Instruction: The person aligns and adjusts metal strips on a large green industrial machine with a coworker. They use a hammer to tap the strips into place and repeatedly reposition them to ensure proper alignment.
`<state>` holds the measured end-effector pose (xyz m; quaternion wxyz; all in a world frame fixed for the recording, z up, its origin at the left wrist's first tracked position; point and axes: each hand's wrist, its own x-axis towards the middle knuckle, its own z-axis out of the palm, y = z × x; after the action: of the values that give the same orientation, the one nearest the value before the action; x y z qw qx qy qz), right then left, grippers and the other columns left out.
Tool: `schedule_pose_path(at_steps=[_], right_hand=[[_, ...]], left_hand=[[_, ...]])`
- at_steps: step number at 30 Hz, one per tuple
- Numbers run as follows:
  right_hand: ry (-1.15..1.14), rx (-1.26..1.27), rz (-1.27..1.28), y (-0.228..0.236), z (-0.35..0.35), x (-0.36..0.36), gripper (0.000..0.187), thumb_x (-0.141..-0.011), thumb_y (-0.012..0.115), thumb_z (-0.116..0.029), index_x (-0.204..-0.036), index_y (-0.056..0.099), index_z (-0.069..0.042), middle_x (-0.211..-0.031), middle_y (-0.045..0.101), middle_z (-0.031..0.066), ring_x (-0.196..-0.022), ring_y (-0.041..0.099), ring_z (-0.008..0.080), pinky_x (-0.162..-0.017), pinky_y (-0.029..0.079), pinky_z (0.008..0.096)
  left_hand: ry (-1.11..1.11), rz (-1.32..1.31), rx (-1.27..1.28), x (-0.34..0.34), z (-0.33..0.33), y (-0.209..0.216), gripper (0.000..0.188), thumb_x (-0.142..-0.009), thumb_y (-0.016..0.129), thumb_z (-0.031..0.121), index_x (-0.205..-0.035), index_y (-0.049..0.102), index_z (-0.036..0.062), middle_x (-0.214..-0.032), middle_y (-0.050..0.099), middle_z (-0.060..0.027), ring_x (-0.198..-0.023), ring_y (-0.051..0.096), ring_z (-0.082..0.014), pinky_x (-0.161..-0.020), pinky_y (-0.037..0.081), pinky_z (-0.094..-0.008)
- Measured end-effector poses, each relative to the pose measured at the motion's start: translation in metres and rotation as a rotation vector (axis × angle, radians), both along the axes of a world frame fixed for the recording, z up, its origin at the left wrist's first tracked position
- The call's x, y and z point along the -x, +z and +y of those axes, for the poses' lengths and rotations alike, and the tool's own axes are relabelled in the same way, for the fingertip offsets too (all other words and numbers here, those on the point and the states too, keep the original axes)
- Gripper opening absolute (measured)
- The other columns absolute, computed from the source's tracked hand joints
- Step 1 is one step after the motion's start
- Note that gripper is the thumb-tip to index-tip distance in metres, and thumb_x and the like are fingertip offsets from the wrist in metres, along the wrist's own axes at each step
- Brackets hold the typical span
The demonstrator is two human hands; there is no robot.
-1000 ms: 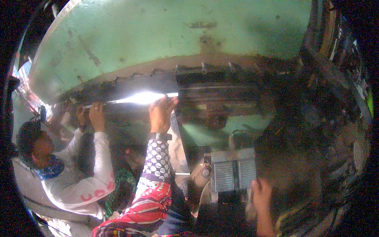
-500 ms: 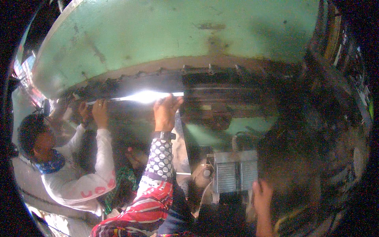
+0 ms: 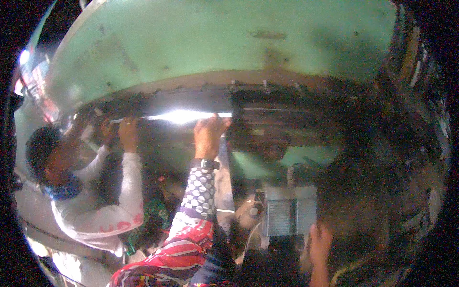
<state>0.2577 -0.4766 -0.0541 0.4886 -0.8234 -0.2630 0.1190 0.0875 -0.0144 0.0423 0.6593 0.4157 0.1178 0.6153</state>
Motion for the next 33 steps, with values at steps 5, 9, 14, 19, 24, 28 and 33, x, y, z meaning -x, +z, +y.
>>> schedule_pose_path(at_steps=[5,9,14,19,24,28,33], right_hand=[[-0.031,0.015,-0.010,0.005,-0.007,0.001,0.033,-0.104,0.060,-0.021,-0.118,0.068,0.007,-0.106,0.070,0.0063,-0.097,0.059,0.0148,-0.092,0.048,0.0321],[-0.006,0.023,-0.033,-0.003,-0.004,-0.006,0.032,-0.104,0.059,-0.019,-0.118,0.067,0.009,-0.106,0.071,0.0064,-0.096,0.060,0.0137,-0.090,0.048,0.0312],[-0.033,0.023,-0.049,-0.006,-0.007,-0.009,0.030,-0.105,0.058,-0.020,-0.113,0.067,0.008,-0.097,0.069,0.0051,-0.090,0.057,0.0123,-0.085,0.048,0.0302],[-0.038,-0.048,-0.077,-0.008,-0.003,-0.007,0.029,-0.105,0.058,-0.021,-0.100,0.064,0.007,-0.084,0.060,0.0020,-0.081,0.049,0.0117,-0.075,0.044,0.0311],[0.039,-0.095,-0.049,0.018,0.011,0.007,0.030,-0.105,0.058,-0.023,-0.092,0.059,0.005,-0.078,0.052,0.0004,-0.077,0.044,0.0113,-0.070,0.040,0.0308],[0.063,-0.041,0.054,0.032,0.004,0.006,0.031,-0.105,0.058,-0.023,-0.090,0.058,0.003,-0.078,0.048,-0.0008,-0.076,0.041,0.0107,-0.069,0.037,0.0302],[0.032,-0.081,0.066,0.038,0.008,0.014,0.031,-0.105,0.057,-0.023,-0.090,0.058,0.003,-0.078,0.048,-0.0012,-0.076,0.041,0.0100,-0.068,0.037,0.0297]], left_hand=[[-0.044,-0.039,0.165,-0.010,-0.020,0.021,0.025,-0.103,0.061,0.010,-0.115,0.050,-0.0088,-0.109,0.062,-0.0238,-0.101,0.070,-0.0411,-0.089,0.062,-0.0495],[-0.047,-0.046,0.208,-0.003,-0.023,0.028,0.020,-0.103,0.061,0.010,-0.110,0.049,-0.0042,-0.101,0.065,-0.0195,-0.092,0.072,-0.0330,-0.084,0.064,-0.0449],[-0.075,-0.045,0.227,-0.006,-0.022,0.027,0.017,-0.104,0.060,0.010,-0.105,0.049,-0.0027,-0.097,0.065,-0.0186,-0.089,0.073,-0.0307,-0.082,0.064,-0.0428],[-0.058,-0.014,0.231,-0.004,-0.022,0.031,0.022,-0.104,0.059,0.011,-0.110,0.049,-0.0078,-0.103,0.064,-0.0213,-0.094,0.072,-0.0341,-0.085,0.064,-0.0432],[-0.060,-0.010,0.207,0.005,-0.021,0.032,0.028,-0.104,0.059,0.011,-0.119,0.046,-0.0094,-0.109,0.062,-0.0221,-0.099,0.072,-0.0363,-0.086,0.064,-0.0449],[-0.097,-0.030,0.217,-0.008,-0.021,0.027,0.030,-0.103,0.060,0.010,-0.122,0.045,-0.0078,-0.113,0.060,-0.0212,-0.099,0.072,-0.0371,-0.086,0.064,-0.0461],[-0.117,-0.033,0.218,-0.006,-0.027,0.036,0.030,-0.103,0.060,0.010,-0.123,0.045,-0.0066,-0.114,0.059,-0.0200,-0.099,0.071,-0.0375,-0.087,0.063,-0.0469]])
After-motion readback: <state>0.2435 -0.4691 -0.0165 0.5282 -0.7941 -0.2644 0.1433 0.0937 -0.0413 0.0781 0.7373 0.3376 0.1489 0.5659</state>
